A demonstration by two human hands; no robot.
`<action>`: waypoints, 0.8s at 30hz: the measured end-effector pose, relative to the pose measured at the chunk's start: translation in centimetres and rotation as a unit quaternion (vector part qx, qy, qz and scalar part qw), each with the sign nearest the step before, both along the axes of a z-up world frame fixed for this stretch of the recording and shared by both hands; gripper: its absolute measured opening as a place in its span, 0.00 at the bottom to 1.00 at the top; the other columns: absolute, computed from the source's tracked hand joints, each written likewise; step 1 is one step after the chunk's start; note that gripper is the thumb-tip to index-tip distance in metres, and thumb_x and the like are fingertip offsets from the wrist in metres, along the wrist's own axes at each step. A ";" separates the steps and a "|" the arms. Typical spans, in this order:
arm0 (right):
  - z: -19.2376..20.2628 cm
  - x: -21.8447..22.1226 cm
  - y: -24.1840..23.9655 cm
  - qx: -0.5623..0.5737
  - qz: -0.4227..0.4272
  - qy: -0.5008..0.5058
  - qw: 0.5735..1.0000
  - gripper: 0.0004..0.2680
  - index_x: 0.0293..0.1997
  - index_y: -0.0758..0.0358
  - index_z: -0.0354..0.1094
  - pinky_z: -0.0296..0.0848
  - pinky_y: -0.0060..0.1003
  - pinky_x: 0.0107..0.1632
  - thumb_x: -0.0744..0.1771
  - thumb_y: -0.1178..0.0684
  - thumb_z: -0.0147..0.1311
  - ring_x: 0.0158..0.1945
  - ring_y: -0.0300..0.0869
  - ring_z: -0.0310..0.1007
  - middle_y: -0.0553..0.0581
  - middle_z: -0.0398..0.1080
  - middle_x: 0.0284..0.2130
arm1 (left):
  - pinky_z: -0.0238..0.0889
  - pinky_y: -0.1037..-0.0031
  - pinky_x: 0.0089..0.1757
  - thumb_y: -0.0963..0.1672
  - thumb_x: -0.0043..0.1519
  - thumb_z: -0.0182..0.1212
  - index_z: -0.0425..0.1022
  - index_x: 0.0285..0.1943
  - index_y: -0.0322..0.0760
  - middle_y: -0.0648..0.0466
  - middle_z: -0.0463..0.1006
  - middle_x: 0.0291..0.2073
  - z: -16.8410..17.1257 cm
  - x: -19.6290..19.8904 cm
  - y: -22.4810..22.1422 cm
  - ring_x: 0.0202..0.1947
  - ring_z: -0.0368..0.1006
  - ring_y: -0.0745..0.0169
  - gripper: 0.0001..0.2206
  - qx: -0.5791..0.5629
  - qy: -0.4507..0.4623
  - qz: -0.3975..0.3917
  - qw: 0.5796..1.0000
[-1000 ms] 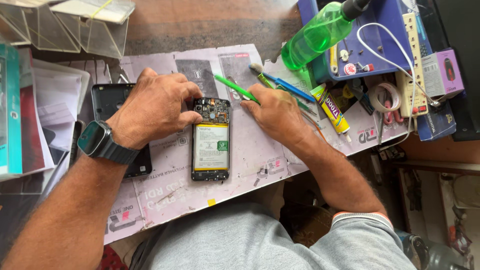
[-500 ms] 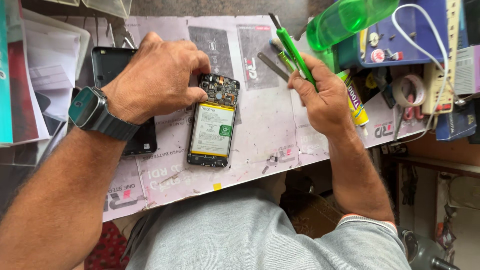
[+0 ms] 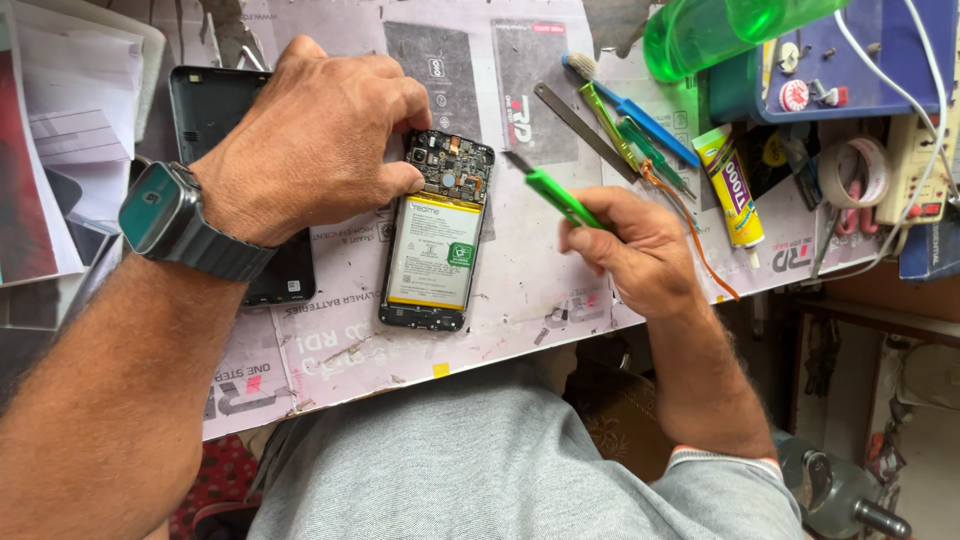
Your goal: The person disassembles a mobile phone at a workbench, removing the back cover and unscrewing the internal board using a small screwdriver and a green prying tool.
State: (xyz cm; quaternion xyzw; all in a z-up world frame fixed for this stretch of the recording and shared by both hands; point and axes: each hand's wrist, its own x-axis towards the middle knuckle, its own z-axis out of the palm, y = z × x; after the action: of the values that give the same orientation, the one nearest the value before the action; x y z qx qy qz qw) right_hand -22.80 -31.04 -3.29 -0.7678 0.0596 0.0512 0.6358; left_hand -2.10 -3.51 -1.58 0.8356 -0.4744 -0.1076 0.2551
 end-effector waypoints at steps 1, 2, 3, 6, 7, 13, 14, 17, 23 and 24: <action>-0.6 -0.3 -0.2 0.015 -0.017 -0.007 1.000 0.10 0.57 0.70 0.70 0.63 0.24 0.35 0.71 0.57 0.57 0.33 0.30 0.62 0.49 0.70 0.35 | 0.57 0.54 0.51 0.46 0.50 0.74 0.83 0.44 0.38 0.51 0.81 0.38 0.0 0.0 -0.1 0.39 0.76 0.51 0.15 0.009 0.007 0.003 1.000; -1.3 -0.4 -0.3 0.030 -0.033 -0.015 0.999 0.10 0.57 0.70 0.70 0.62 0.24 0.36 0.71 0.58 0.58 0.34 0.30 0.62 0.49 0.69 0.34 | 0.57 0.54 0.51 0.46 0.50 0.74 0.83 0.44 0.38 0.51 0.81 0.38 0.0 -0.1 -0.1 0.39 0.76 0.52 0.15 0.018 0.013 0.007 1.000; -1.7 -0.5 -0.6 0.057 -0.053 -0.012 0.997 0.08 0.55 0.71 0.71 0.60 0.23 0.34 0.72 0.58 0.58 0.31 0.29 0.60 0.49 0.68 0.31 | 0.57 0.54 0.51 0.46 0.51 0.74 0.83 0.44 0.38 0.52 0.81 0.37 0.1 -0.2 -0.1 0.38 0.76 0.53 0.14 0.028 0.020 0.011 0.999; -2.2 -0.2 -0.5 0.153 -0.087 -0.024 0.984 0.06 0.55 0.72 0.70 0.58 0.21 0.28 0.73 0.60 0.57 0.24 0.28 0.60 0.52 0.68 0.27 | 0.56 0.54 0.52 0.46 0.51 0.74 0.83 0.44 0.38 0.52 0.81 0.38 0.1 -0.1 -0.1 0.38 0.76 0.53 0.14 0.018 0.018 0.009 1.000; -2.1 0.2 -0.4 0.196 -0.079 -0.043 0.976 0.07 0.58 0.71 0.69 0.60 0.21 0.27 0.74 0.60 0.56 0.24 0.30 0.63 0.55 0.71 0.29 | 0.57 0.55 0.51 0.46 0.51 0.74 0.82 0.44 0.37 0.52 0.81 0.38 0.1 -0.1 0.0 0.38 0.76 0.53 0.14 0.016 0.020 0.009 1.000; 0.1 2.3 1.0 0.224 -0.037 -0.073 0.971 0.18 0.72 0.65 0.55 0.79 0.33 0.36 0.73 0.62 0.55 0.35 0.42 0.76 0.71 0.71 0.49 | 0.57 0.55 0.51 0.45 0.50 0.74 0.82 0.44 0.37 0.51 0.81 0.37 0.1 0.0 -0.1 0.37 0.76 0.53 0.15 0.006 0.025 0.009 1.000; 0.4 2.5 1.1 0.217 -0.030 -0.074 0.973 0.17 0.72 0.70 0.57 0.80 0.35 0.37 0.73 0.63 0.55 0.36 0.44 0.77 0.75 0.71 0.52 | 0.57 0.55 0.51 0.45 0.50 0.74 0.82 0.44 0.37 0.51 0.81 0.37 0.1 0.0 -0.1 0.37 0.76 0.53 0.15 0.003 0.026 0.007 1.000; 1.4 2.6 0.6 0.246 0.038 -0.097 0.964 0.26 0.71 0.68 0.55 0.83 0.42 0.51 0.66 0.52 0.62 0.52 0.52 0.80 0.73 0.64 0.64 | 0.57 0.55 0.50 0.45 0.49 0.74 0.82 0.44 0.36 0.51 0.81 0.37 0.0 0.1 -0.1 0.38 0.76 0.52 0.15 0.000 0.020 0.005 1.000; -1.0 1.4 0.8 0.263 -0.041 -0.143 0.953 0.10 0.60 0.74 0.67 0.82 0.43 0.45 0.73 0.59 0.55 0.42 0.53 0.81 0.77 0.72 0.52 | 0.57 0.54 0.50 0.45 0.50 0.74 0.82 0.44 0.37 0.51 0.80 0.38 -0.1 0.0 0.0 0.38 0.75 0.51 0.14 0.001 0.011 0.002 1.000; -1.4 1.4 0.8 0.255 -0.051 -0.139 0.955 0.08 0.58 0.73 0.67 0.81 0.41 0.42 0.73 0.60 0.55 0.40 0.53 0.81 0.77 0.72 0.51 | 0.57 0.54 0.50 0.45 0.50 0.74 0.82 0.43 0.37 0.51 0.80 0.38 -0.1 0.0 0.0 0.38 0.75 0.52 0.14 0.006 0.011 0.003 1.000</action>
State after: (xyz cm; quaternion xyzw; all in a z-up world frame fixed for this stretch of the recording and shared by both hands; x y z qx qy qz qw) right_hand -21.43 -30.26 -4.70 -0.5757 -0.0058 -0.0752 0.8142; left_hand -2.08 -3.50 -1.64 0.8375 -0.4682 -0.1182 0.2557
